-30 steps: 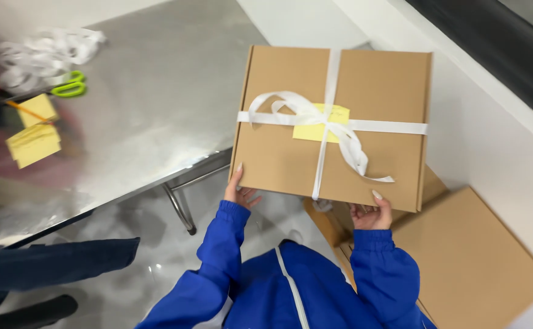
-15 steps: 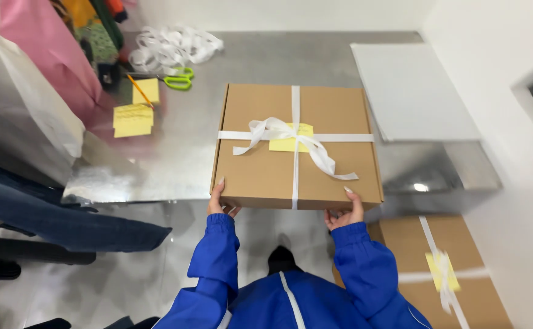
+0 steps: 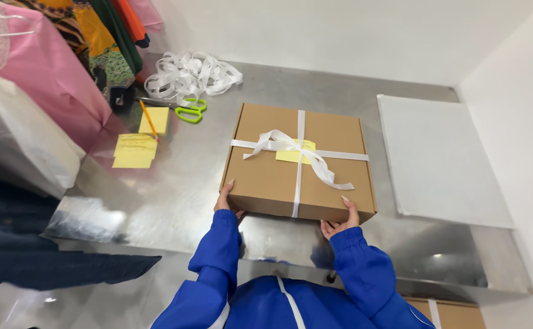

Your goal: The person removes a white ribbon from a cardboard box and opens it to reveal a brown garment wrapped in plastic. They take the garment out, place it on a metal hanger, and hang it on a clothing rack. The person then folds the plastic wrap and places it on the table before closing the empty box.

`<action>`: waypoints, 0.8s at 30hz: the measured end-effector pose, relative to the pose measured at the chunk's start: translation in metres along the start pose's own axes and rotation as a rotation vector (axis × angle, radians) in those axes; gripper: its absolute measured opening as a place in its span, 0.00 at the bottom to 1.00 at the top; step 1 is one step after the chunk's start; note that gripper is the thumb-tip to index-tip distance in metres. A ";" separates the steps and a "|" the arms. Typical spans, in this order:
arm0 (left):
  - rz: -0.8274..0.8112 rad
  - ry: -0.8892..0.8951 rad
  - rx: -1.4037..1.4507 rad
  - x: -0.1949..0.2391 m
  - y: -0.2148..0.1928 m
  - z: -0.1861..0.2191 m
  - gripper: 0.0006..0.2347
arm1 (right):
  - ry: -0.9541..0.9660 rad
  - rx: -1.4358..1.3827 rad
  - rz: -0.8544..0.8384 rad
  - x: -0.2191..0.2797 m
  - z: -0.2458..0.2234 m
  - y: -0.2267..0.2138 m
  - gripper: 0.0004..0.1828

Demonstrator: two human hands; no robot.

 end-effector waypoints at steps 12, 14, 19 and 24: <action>-0.038 0.112 -0.260 -0.029 0.019 -0.005 0.46 | -0.105 0.135 0.089 -0.052 -0.039 -0.014 0.65; -0.042 0.116 -0.263 -0.029 0.015 -0.005 0.42 | -0.212 0.149 0.099 -0.017 -0.050 -0.004 0.62; 0.129 0.269 -0.502 -0.087 0.007 -0.036 0.37 | -0.629 0.560 0.312 -0.039 -0.070 -0.037 0.46; 0.200 0.779 -0.886 -0.060 0.058 -0.039 0.28 | -1.345 1.463 0.312 -0.066 -0.070 -0.008 0.23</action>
Point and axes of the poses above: each hand's wrist, its own x-axis away from the middle knuckle, its own y-axis out of the palm, z = x × y, the point moved 1 cm from there along -x, towards the middle knuckle, and after that the axes turned 5 degrees about x, right-handed, at the moved point
